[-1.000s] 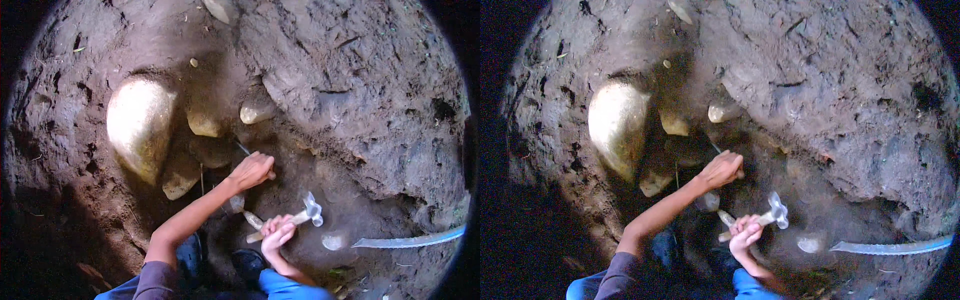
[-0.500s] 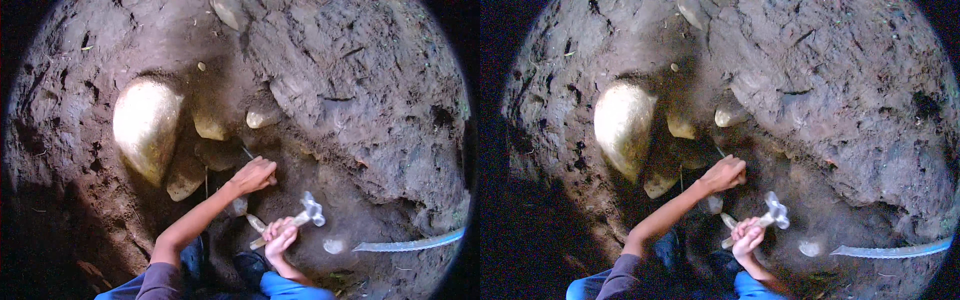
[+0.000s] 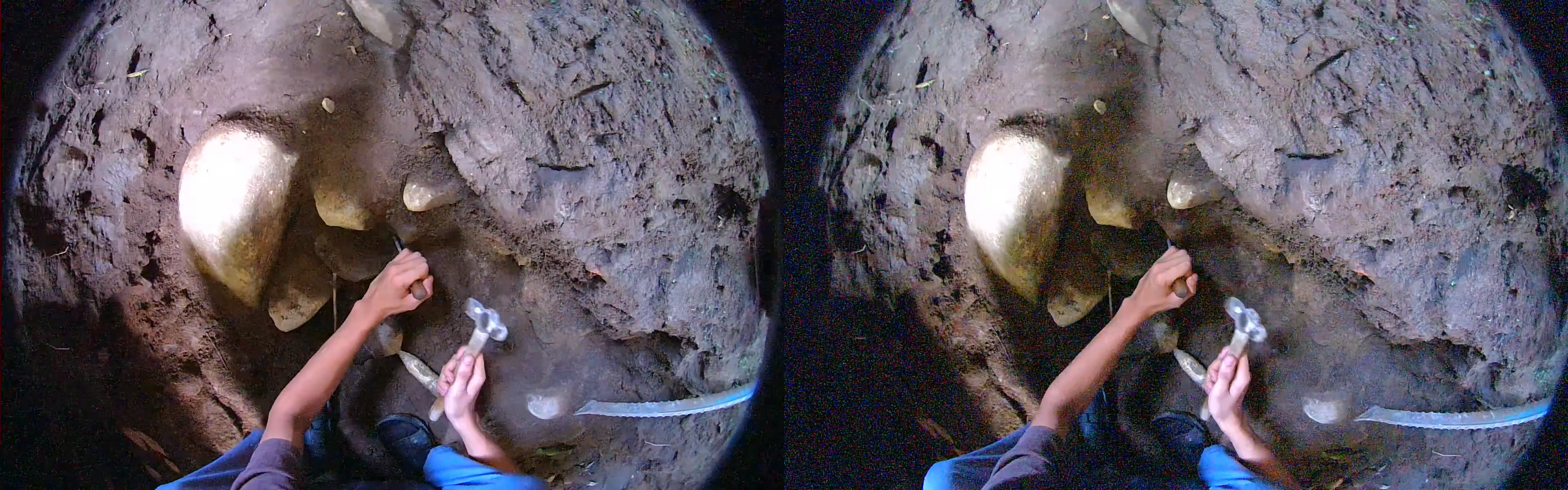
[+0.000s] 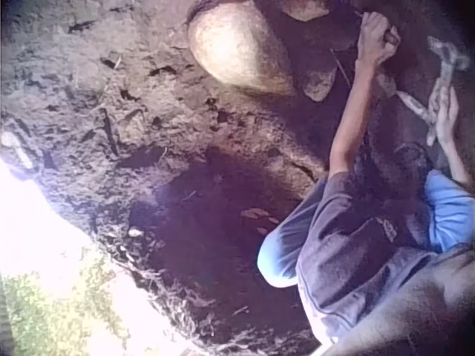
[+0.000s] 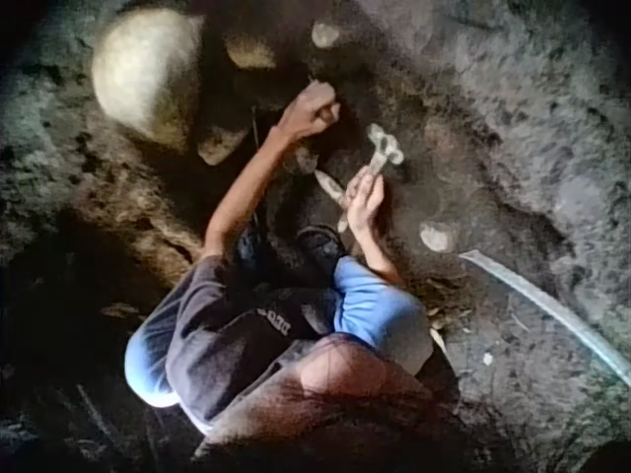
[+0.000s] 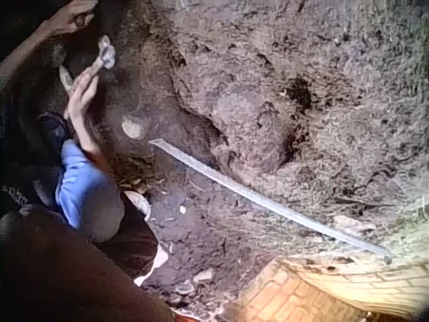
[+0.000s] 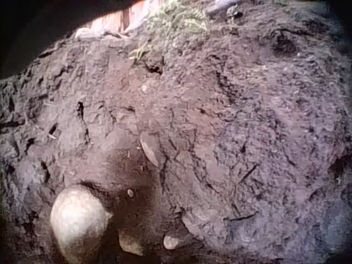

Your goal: The person excavates dirt in a trench by hammering a chisel into the soil around embedded stones, then touches the exposed rock by hand.

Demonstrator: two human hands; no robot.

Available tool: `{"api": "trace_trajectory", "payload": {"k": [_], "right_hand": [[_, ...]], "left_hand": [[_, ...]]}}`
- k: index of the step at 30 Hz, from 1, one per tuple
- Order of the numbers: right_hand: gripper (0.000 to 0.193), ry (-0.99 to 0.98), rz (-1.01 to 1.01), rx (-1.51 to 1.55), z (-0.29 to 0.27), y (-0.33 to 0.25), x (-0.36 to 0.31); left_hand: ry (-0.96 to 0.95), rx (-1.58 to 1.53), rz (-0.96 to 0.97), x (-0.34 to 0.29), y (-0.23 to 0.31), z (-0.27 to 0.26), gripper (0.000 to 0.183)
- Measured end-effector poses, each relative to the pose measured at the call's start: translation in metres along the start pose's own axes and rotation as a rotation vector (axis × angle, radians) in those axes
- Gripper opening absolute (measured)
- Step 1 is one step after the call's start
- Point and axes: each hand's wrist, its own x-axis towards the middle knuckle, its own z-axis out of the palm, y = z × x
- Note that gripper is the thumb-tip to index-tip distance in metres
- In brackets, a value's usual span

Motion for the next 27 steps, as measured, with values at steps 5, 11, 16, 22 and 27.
{"api": "trace_trajectory", "payload": {"k": [5, 11, 16, 22, 27], "right_hand": [[0.039, -0.127, -0.249, -0.108, 0.004, -0.013, -0.001], [0.030, -0.133, -0.246, -0.493, 0.001, -0.036, 0.021], [0.028, -0.168, -0.537, -0.656, -0.031, -0.025, 0.005], [0.030, -0.308, -0.207, -0.948, -0.002, -0.050, 0.038], [0.023, -0.172, -0.661, -0.798, -0.004, -0.037, 0.022]], "left_hand": [[0.017, -0.034, -0.007, 0.003, 0.000, -0.004, 0.023], [0.002, -0.043, -0.027, 0.004, -0.003, -0.006, 0.022], [0.037, -0.041, -0.040, 0.009, -0.002, -0.002, 0.023], [0.073, -0.022, -0.090, 0.003, -0.009, -0.006, 0.030], [0.064, -0.087, -0.087, 0.011, -0.005, 0.001, 0.032]]}}
